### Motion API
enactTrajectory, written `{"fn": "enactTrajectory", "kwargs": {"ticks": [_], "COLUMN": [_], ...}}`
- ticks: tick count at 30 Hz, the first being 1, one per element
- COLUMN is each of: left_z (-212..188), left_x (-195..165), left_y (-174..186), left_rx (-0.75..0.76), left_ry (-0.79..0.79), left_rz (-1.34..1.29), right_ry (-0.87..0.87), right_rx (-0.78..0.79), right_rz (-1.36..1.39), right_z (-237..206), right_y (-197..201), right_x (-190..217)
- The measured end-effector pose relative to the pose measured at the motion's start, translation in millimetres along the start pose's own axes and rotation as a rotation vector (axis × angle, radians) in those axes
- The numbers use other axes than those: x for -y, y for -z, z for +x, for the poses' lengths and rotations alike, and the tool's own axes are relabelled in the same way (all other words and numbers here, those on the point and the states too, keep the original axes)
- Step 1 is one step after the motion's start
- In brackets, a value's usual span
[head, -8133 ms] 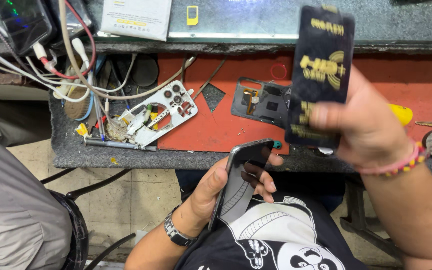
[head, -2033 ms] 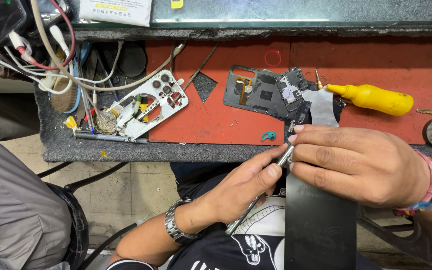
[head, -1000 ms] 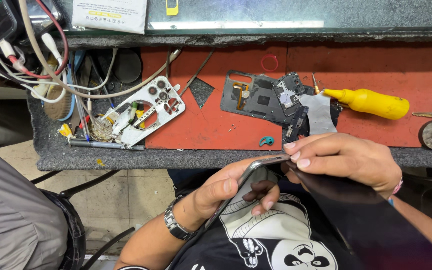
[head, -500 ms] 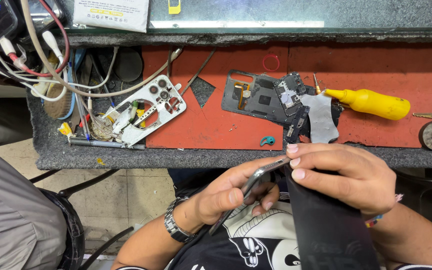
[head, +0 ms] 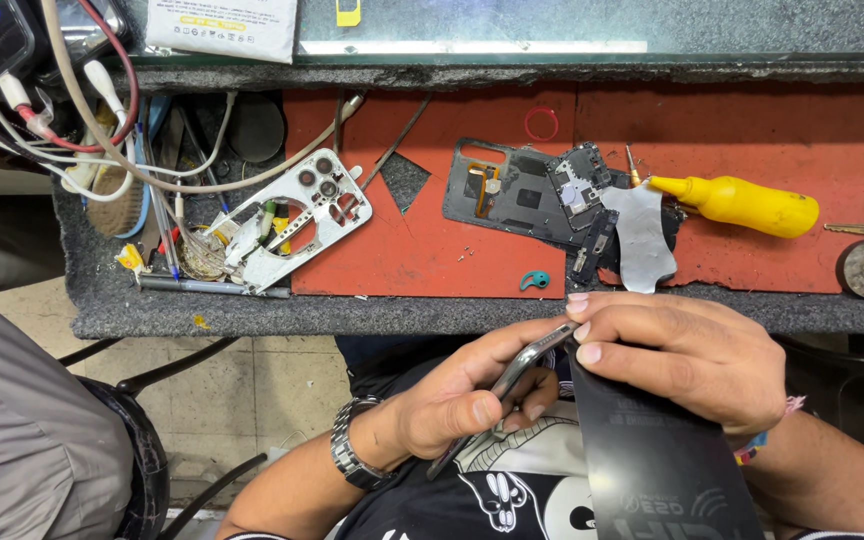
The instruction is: The person uses a screwdriver to remove screws from a disassembled smartphone, then uses a plastic pry tool to separate the screen from the frame. They apply a black adhesive strip along the phone's edge and press the screen back into place.
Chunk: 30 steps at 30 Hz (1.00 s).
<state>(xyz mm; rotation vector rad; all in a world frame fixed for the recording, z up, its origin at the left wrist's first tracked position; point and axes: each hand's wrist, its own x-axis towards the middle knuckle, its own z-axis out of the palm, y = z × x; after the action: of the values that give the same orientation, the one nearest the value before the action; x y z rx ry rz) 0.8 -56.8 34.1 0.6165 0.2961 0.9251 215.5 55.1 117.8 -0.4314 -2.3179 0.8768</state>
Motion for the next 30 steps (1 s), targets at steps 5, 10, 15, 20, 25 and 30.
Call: {"fn": "enactTrajectory", "kwargs": {"ticks": [5,10,15,20,25,30], "left_z": [-2,-2,-2,-1,8,16], "left_x": [3,10,10,-3,-11,-13], "left_y": [2,3,3,1,2,5], "left_rx": [0.000,0.006,-0.001,-0.016,-0.130,-0.245], "left_ry": [-0.008,0.002,0.015,-0.007,-0.197,-0.385], "left_rz": [0.018,-0.036,-0.061,-0.114,-0.284,-0.364], "right_ry": [-0.028,0.002,-0.005,-0.109,-0.543,-0.763], "right_rx": [0.010,0.011,0.006,-0.163,-0.592,-0.510], "right_rz": [0.011,0.056,0.042,0.043,0.621,0.987], "right_z": [1,1,3,-4,-28,-47], "right_y": [1,0,0,-10,-42,-53], "right_x": [2,1,2,2,-9,-19]}}
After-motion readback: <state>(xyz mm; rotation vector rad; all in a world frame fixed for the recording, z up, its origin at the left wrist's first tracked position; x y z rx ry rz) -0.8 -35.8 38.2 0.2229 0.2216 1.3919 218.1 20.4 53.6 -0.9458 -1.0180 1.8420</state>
